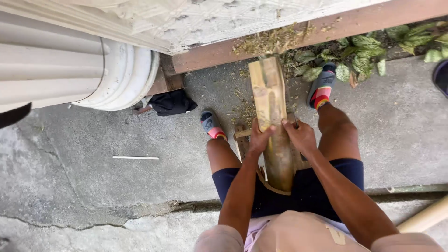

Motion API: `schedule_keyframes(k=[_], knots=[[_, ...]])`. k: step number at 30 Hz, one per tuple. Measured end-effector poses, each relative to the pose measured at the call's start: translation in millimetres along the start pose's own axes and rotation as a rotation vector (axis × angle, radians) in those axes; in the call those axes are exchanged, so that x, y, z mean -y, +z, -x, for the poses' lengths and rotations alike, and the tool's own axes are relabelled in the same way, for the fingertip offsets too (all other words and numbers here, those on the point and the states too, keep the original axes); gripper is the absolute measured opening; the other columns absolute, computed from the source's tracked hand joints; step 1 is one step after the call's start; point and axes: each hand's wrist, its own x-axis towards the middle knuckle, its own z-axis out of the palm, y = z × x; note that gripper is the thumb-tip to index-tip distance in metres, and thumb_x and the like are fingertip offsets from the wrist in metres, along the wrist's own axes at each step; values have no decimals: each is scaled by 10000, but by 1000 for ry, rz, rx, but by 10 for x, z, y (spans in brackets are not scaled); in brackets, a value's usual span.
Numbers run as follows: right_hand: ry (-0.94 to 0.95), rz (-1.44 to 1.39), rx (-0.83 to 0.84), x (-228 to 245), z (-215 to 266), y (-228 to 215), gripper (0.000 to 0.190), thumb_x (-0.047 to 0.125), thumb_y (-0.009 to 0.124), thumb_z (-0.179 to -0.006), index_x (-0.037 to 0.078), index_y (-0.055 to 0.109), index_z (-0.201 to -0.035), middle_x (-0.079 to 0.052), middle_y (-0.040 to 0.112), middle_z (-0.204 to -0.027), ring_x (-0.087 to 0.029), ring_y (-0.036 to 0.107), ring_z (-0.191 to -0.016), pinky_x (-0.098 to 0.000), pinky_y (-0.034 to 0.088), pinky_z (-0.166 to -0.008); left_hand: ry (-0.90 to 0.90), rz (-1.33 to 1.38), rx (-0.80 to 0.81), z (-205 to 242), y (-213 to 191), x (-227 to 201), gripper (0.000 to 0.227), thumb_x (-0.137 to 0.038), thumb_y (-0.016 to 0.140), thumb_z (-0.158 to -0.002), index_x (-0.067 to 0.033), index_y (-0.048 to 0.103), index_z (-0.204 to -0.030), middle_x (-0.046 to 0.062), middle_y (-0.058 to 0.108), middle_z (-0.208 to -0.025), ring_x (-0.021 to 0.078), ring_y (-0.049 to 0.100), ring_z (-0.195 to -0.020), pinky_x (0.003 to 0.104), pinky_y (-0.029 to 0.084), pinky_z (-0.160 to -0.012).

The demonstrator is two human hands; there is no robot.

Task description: Shaving the outer layer of a bamboo stalk using a large knife while straddling the wood on a bench.

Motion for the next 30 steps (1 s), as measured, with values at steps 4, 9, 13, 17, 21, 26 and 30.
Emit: schedule_keyframes(k=[4, 9, 13, 17, 21, 26, 30], knots=[[-101, 140, -15, -130, 41, -59, 591, 565, 629, -928, -16, 731, -946, -246, 688, -770, -384, 703, -741, -489, 535, -708, 67, 41, -31, -15, -52, 186, 1133, -648, 795, -741, 47, 355, -1520, 235, 620, -1352, 346, 628, -1204, 458, 514, -1038], [-504, 453, -265, -294, 113, 57, 434, 452, 643, -1028, 33, 680, -924, -219, 701, -869, -434, 690, -816, -535, 543, -738, 352, -690, -272, 26, -256, 511, 926, -579, 727, -961, 74, 387, -1523, 340, 467, -1492, 497, 461, -1369, 529, 385, -1145], [-655, 611, -224, -405, 312, -259, 351, 409, 657, -994, 59, 673, -978, -174, 709, -929, -392, 708, -823, -516, 559, -723, 582, -729, -343, 627, -402, -106, 814, -516, 658, -955, 21, 400, -1510, 280, 451, -1498, 452, 455, -1378, 485, 407, -1138], [-877, 879, -229, -230, 432, -665, 340, 430, 717, -856, 112, 696, -974, -122, 699, -911, -322, 718, -803, -471, 554, -692, 908, -1375, -372, 821, -612, -531, 689, -406, 710, -864, -64, 485, -1418, 229, 494, -1445, 417, 437, -1367, 578, 327, -1150], [-970, 1069, -373, -336, 276, -914, 308, 430, 753, -794, 145, 683, -887, -50, 698, -838, -243, 713, -762, -425, 523, -712, 702, -1395, -28, 521, -704, -314, 577, -315, 745, -788, -65, 583, -1282, 187, 605, -1259, 372, 541, -1244, 542, 415, -1081], [-1012, 1009, -369, -598, 2, -850, 303, 379, 765, -916, 149, 626, -775, -44, 650, -758, -231, 667, -684, -402, 490, -655, 476, -1504, 23, 348, -611, -182, 373, -370, 777, -810, -87, 616, -993, 137, 695, -944, 331, 688, -908, 510, 535, -816], [-1032, 949, -358, -627, -122, -838, 401, 371, 782, -981, 154, 595, -702, -39, 613, -673, -226, 623, -591, -388, 459, -582, 727, -1390, -114, 173, -714, -14, 294, -368, 785, -752, -143, 656, -891, 76, 710, -824, 279, 718, -756, 447, 567, -641]])
